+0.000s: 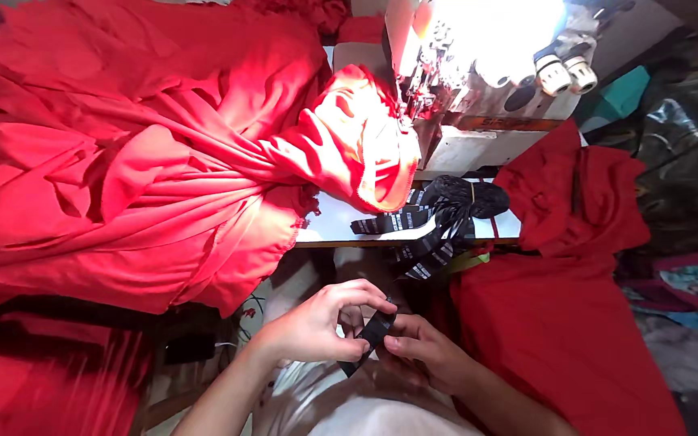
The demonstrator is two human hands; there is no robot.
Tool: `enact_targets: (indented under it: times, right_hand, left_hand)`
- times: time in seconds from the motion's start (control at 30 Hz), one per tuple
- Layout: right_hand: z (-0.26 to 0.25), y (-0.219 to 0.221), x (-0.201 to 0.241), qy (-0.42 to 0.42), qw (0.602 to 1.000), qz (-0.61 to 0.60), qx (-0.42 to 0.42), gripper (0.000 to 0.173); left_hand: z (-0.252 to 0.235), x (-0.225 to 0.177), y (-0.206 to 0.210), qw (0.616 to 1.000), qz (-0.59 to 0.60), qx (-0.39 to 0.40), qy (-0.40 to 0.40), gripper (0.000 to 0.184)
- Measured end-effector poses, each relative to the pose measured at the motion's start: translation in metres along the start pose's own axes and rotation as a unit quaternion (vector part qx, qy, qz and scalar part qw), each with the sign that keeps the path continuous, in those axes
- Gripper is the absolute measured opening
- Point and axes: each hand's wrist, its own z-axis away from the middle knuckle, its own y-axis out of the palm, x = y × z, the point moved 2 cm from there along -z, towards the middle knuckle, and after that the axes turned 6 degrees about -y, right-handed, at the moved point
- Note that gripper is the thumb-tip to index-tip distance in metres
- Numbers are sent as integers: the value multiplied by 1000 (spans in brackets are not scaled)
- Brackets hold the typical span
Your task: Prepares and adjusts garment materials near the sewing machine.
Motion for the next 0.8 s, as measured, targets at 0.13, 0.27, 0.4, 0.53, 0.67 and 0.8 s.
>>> enact_targets:
  times: [0.13, 0.27, 0.4, 0.53, 0.67, 0.8]
  right_hand:
    - [-1, 0, -1, -2, 1000, -13, -7, 14]
    - [-1, -1, 0, 1, 1000, -23, -4, 15]
    - [-2, -2, -1, -7, 1000, -29, 4, 14]
    - [-2, -2, 0, -6, 999, -32, 8, 15]
    - [-1, -1, -1, -2, 999, -31, -8, 17]
    - [-1, 0, -2, 0, 999, -30, -15, 17]
  left_hand:
    - [-1, 2, 0, 1000, 14, -6, -4, 48]
    - [-3, 2, 0, 1000, 22, -11, -1, 48]
    - [-3, 0, 0, 1000, 19, -5, -14, 48]
    - [-3, 0, 0, 1000, 19, -4, -22, 49]
    - [-4, -1, -1, 1000, 15, -10, -23, 48]
    - [-3, -1, 0, 999, 14, -15, -25, 49]
